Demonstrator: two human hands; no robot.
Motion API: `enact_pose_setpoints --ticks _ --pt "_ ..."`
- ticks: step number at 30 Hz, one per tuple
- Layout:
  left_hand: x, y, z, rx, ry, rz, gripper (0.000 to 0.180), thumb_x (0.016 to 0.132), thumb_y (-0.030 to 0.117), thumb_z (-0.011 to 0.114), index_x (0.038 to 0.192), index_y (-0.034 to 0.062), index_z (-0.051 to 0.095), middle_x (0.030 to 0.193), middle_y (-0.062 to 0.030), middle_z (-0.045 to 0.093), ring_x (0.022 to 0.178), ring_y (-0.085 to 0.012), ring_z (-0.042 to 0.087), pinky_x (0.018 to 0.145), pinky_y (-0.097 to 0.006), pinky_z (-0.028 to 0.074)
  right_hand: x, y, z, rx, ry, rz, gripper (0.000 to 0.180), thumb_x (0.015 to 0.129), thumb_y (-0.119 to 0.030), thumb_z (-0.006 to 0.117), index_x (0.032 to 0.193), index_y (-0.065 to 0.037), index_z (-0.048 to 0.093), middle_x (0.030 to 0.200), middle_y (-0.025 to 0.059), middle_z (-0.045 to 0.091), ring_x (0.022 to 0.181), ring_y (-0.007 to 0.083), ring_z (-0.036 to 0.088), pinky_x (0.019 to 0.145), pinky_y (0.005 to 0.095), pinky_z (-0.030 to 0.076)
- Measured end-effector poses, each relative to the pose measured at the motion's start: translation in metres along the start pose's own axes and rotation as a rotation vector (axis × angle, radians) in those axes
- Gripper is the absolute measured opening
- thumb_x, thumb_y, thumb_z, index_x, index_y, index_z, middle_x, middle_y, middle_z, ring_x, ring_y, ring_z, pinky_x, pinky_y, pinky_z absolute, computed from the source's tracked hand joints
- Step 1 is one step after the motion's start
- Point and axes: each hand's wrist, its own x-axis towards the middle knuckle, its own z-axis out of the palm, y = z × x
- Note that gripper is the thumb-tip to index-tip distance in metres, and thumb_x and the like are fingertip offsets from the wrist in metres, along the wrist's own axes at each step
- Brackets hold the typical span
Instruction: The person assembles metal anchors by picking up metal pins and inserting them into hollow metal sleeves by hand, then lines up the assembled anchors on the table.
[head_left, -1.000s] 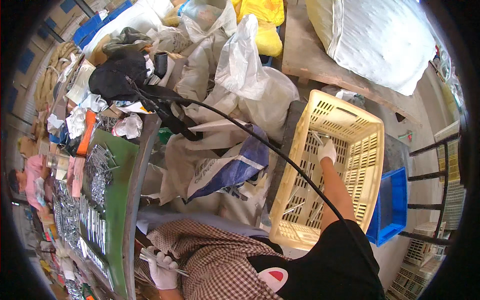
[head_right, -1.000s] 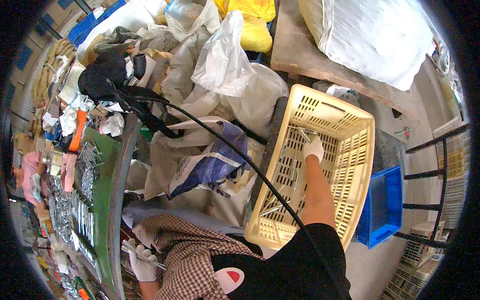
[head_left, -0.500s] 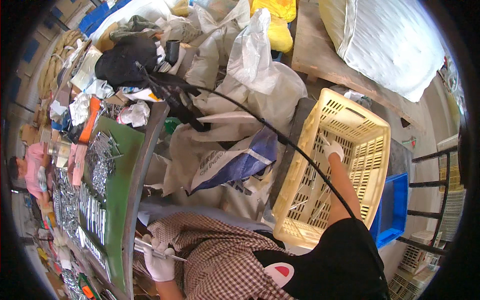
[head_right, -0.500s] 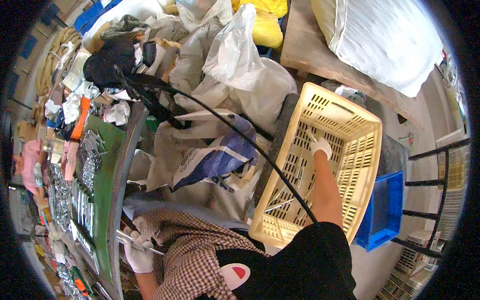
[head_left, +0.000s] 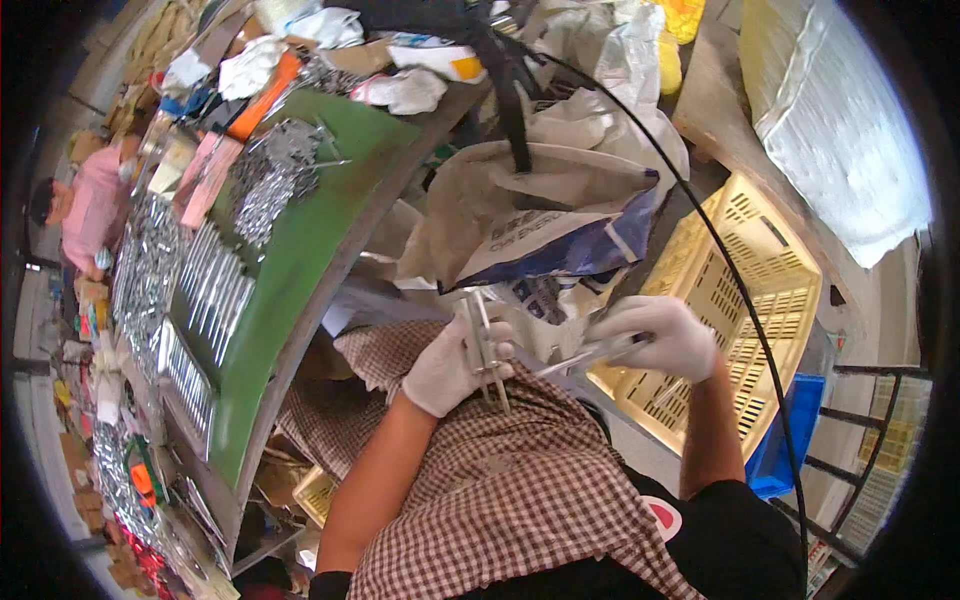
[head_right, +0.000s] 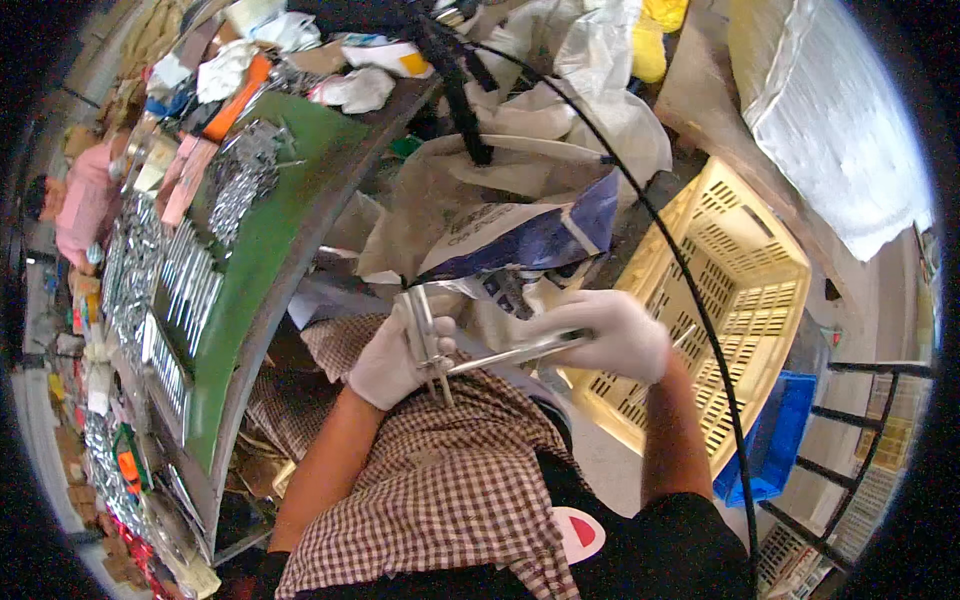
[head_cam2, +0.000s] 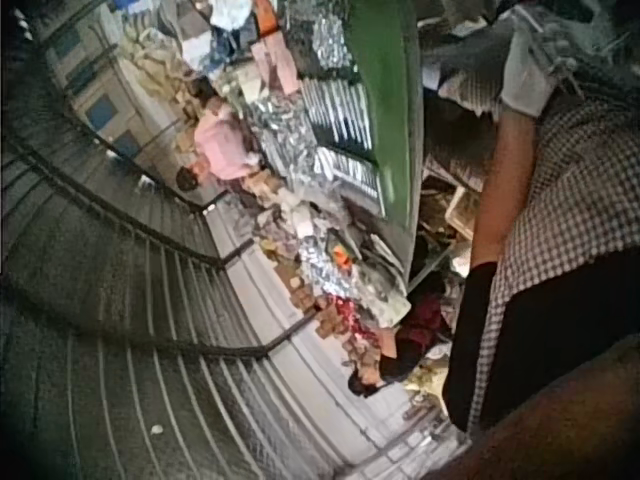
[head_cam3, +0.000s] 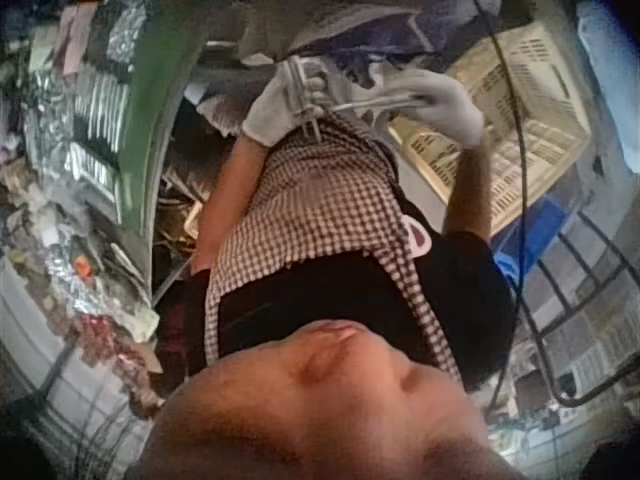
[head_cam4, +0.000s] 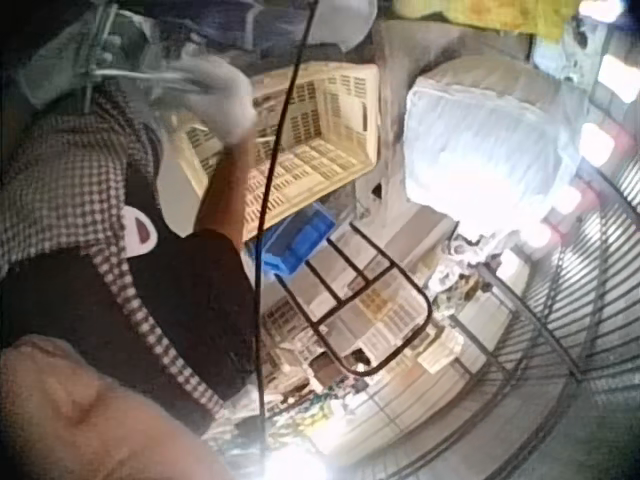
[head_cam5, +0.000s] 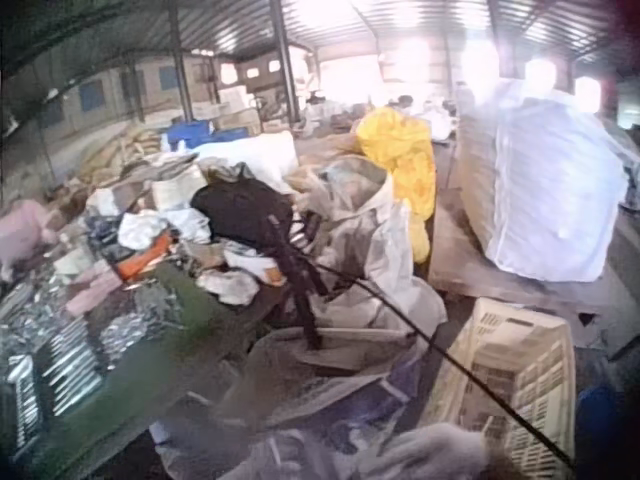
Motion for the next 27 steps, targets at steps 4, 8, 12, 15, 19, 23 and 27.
enact_pose_setpoints --ticks 4,8,12,15,19,23,27 --pt "-0.021 -0.002 -0.008 0.098 -0.085 0.036 0.044 0.093 0.036 0.05 0.126 0.0085 0.043 0.108 -0.0071 0.057 0.093 -0.0205 0.059 0.078 -0.037 0.052 0.063 -0.039 0.068 -0.296 -0.044 -0.233 0.032 0.067 -0.014 0.071 0.099 -0.019 0.068 0.096 0.0052 0.063 0.084 0.0259 0.062 0.071 0.0345 0.05" --pt "-0.037 -0.01 -0.024 0.205 -0.007 0.126 0.044 0.087 0.027 0.059 0.125 0.0097 0.044 0.11 -0.0067 0.057 0.086 -0.0145 0.058 0.07 -0.03 0.05 0.073 -0.051 0.1 -0.246 0.094 -0.122 0.036 0.07 -0.013 0.068 0.106 -0.016 0.065 0.103 0.0106 0.06 0.091 0.0292 0.061 0.077 0.0361 0.05" --pt "-0.035 -0.017 -0.032 0.008 0.042 0.364 0.051 0.087 0.025 0.062 0.13 0.0096 0.038 0.12 -0.0072 0.053 0.093 -0.0161 0.057 0.077 -0.032 0.05 0.071 -0.062 0.13 -0.18 0.283 0.015 0.044 0.076 -0.017 0.062 0.117 -0.005 0.052 0.098 0.0179 0.057 0.089 0.0359 0.058 0.076 0.041 0.048" --pt "-0.034 -0.017 -0.018 -0.136 -0.032 0.482 0.054 0.087 0.031 0.061 0.131 0.0092 0.038 0.122 -0.0085 0.052 0.106 -0.0219 0.056 0.091 -0.037 0.048 0.064 -0.062 0.141 -0.144 0.196 -0.022 0.043 0.078 -0.018 0.061 0.116 0.0 0.05 0.098 0.0199 0.057 0.088 0.0373 0.057 0.077 0.0422 0.047" --pt "-0.028 -0.015 -0.058 -0.275 -0.15 0.352 0.048 0.091 0.024 0.056 0.133 0.0096 0.038 0.104 -0.0042 0.052 0.088 -0.0146 0.054 0.077 -0.034 0.049 0.038 -0.041 0.099 -0.045 0.431 -0.136 0.023 0.075 -0.014 0.066 0.094 -0.002 0.064 0.089 0.0162 0.062 0.083 0.0305 0.059 0.075 0.0366 0.047" --pt "-0.025 -0.016 -0.047 -0.28 -0.119 0.347 0.047 0.092 0.016 0.054 0.135 0.0107 0.036 0.1 -0.0032 0.05 0.079 -0.0112 0.049 0.071 -0.03 0.046 -0.036 0.078 0.003 0.057 1.178 0.496 0.02 0.086 -0.017 0.054 0.092 0.0 0.064 0.08 0.01 0.061 0.073 0.0155 0.058 0.068 0.0288 0.046" --pt "-0.021 -0.017 -0.04 -0.213 -0.141 0.32 0.047 0.09 0.011 0.053 0.134 0.0115 0.035 0.098 -0.0028 0.047 0.085 -0.0123 0.049 0.076 -0.032 0.047 -0.144 0.25 -0.01 -0.205 1.26 1.304 0.05 0.072 -0.036 0.063 0.104 0.001 0.061 0.094 0.0187 0.065 0.082 0.0289 0.063 0.078 0.0364 0.048"
